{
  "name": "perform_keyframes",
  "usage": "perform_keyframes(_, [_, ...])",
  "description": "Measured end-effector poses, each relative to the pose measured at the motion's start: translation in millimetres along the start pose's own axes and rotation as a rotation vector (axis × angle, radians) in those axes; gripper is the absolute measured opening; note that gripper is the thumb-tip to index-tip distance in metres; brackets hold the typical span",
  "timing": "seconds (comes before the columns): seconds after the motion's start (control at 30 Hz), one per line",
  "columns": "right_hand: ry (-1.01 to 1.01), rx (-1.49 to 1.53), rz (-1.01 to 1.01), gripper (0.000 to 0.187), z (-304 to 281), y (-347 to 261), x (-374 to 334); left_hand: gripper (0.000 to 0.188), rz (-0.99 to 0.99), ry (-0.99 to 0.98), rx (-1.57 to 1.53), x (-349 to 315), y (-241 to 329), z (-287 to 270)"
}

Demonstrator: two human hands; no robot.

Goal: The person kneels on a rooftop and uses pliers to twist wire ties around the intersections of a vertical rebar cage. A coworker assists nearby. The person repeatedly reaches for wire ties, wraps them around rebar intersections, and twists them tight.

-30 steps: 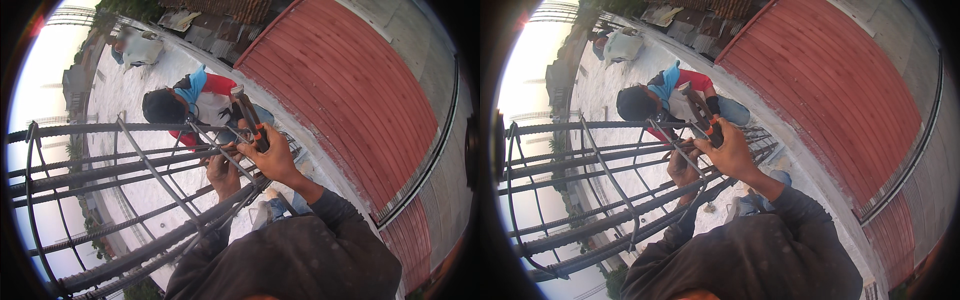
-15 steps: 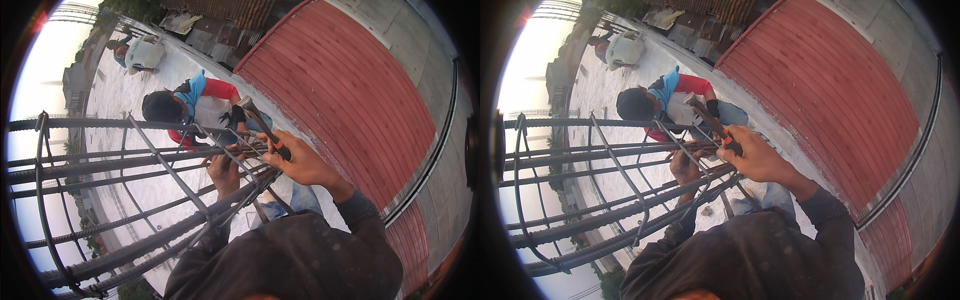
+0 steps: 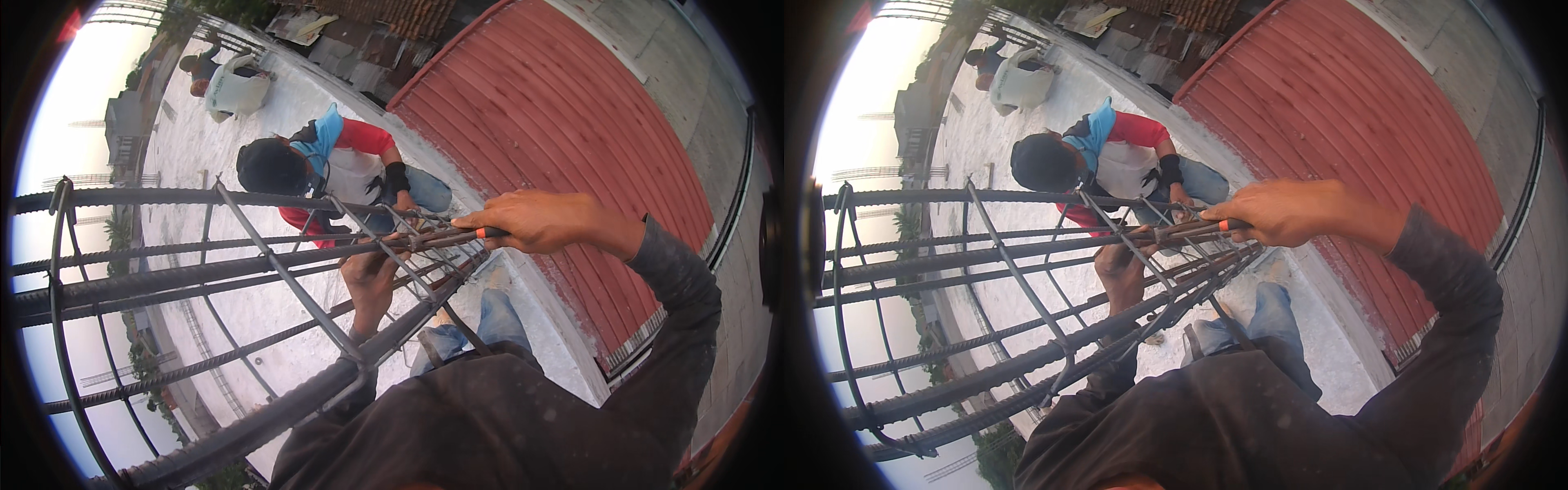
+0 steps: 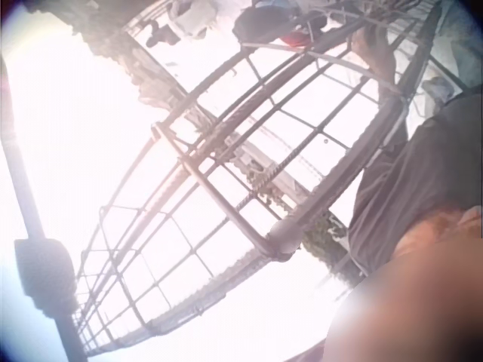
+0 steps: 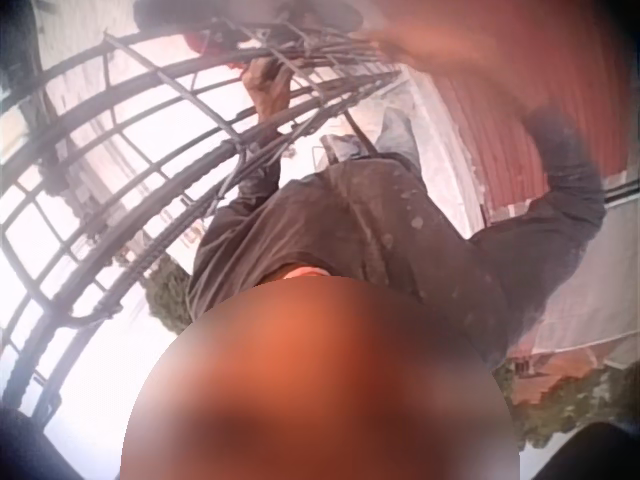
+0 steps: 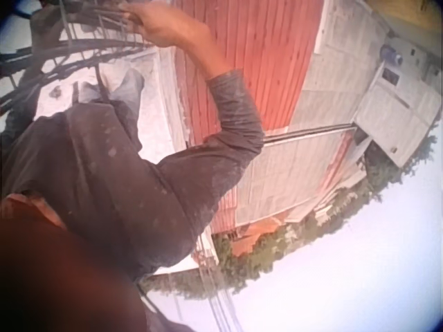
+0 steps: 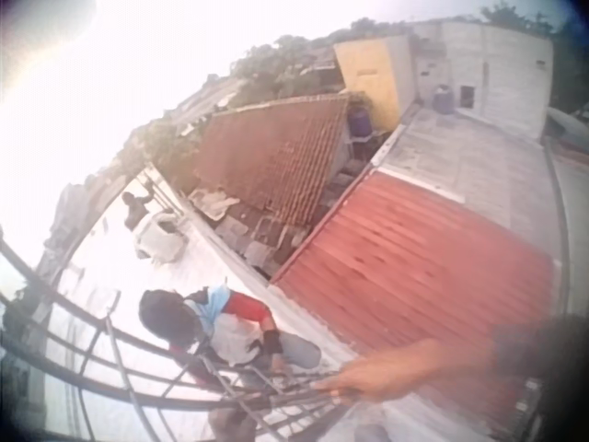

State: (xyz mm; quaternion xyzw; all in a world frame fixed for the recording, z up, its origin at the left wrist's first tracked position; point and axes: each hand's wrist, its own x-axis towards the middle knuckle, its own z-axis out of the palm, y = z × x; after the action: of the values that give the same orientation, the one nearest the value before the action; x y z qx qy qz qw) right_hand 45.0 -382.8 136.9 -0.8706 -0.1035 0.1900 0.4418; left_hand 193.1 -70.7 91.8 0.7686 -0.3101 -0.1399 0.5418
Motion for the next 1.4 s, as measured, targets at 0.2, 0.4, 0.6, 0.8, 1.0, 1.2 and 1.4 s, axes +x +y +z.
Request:
perform_keyframes(0.2, [-0.084, -0.157, 0.057, 0.053, -19, -9, 10, 0.035, -0.03, -0.048, -0.031, 4, -3, -4])
perform_keyframes(0.4, [-0.132, -0.222, 0.123, 0.051, -29, -15, 14, 0.029, -0.129, -0.046, -0.194, 3, 1, -5])
perform_keyframes(0.6, [-0.139, -0.222, 0.094, 0.049, -33, -14, 15, 0.027, -0.126, -0.022, -0.36, 4, 0, -4])
perform_keyframes(0.8, [-0.137, -0.245, 0.043, 0.048, -32, -10, 23, 0.015, -0.094, -0.02, -0.15, 5, -2, -6])
perform_keyframes(1.0, [-0.145, -0.297, 0.019, 0.049, -38, -9, 30, 0.035, -0.027, -0.151, -0.037, 4, -10, -13])
perform_keyframes(1.2, [-0.198, -0.281, 0.029, 0.039, -52, -10, 41, 0.038, -0.183, -0.11, -0.489, 0, -24, -16])
perform_keyframes(1.4, [-0.316, -0.198, 0.14, 0.033, -62, -12, 47, 0.045, -0.16, -0.071, -0.441, -1, -28, -15])
